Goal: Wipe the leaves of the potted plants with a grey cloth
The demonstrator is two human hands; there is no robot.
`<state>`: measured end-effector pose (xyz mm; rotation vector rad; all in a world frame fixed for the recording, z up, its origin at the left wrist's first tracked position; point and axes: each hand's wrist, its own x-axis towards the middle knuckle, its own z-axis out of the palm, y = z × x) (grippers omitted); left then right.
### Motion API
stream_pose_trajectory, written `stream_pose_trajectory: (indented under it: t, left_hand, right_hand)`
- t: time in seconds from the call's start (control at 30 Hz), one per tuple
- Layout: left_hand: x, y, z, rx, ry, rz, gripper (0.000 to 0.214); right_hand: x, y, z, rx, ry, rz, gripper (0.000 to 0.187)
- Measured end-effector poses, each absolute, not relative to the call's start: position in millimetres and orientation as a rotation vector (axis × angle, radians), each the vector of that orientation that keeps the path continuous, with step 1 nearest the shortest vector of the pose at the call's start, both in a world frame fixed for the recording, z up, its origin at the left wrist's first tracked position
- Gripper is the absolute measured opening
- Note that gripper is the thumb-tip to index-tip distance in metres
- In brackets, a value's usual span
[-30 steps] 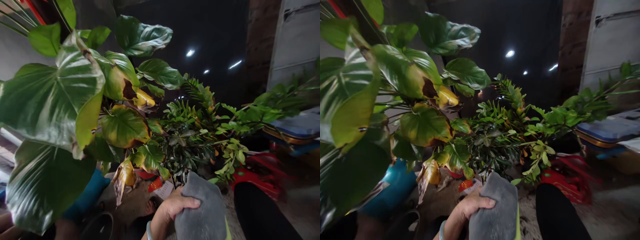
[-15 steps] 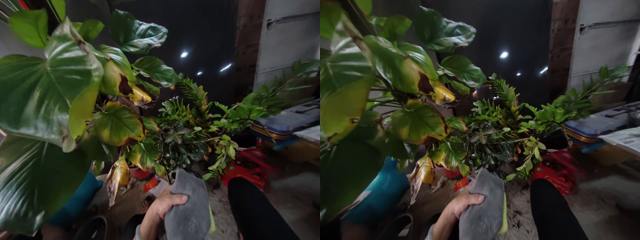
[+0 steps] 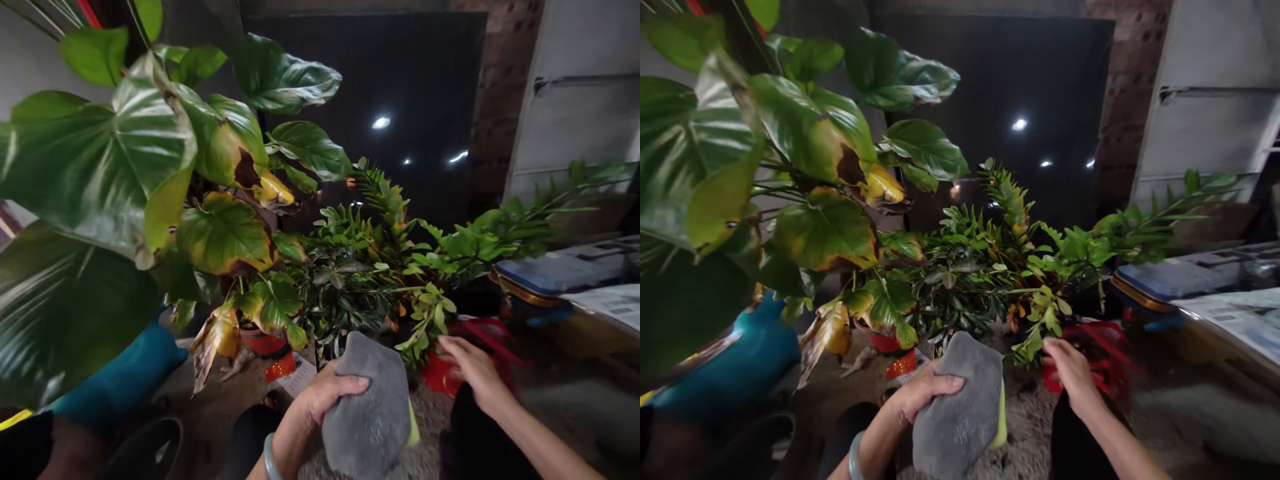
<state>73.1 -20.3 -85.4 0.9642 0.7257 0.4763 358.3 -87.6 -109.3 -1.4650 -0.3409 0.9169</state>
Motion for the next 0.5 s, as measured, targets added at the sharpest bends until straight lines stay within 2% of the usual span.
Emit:
stream_pose_trajectory:
  t: [0.17,0.3,0.43,0.5]
  left_hand:
    - [74,-28,-77,1.000,0.769,0.473,0.046]
    - [86,-26,-38,1.066,0.775,0.475,0.050]
    - [111,-6,21,1.050,0.731,0.776,0.055]
    - [129,8,33,0.997,0.709,0.976,0.057]
  right_hand:
    - [347,-38,-127,-1.328,-0.180,1.197,0.017]
    - [344,-35,-130,-1.133,-0.237,1.369,0.007]
    - [343,-28,-128,-1.009,-0.258,1.443,0.003]
    - [342,-24,-128,-0.961,-0.256,1.467,0.003]
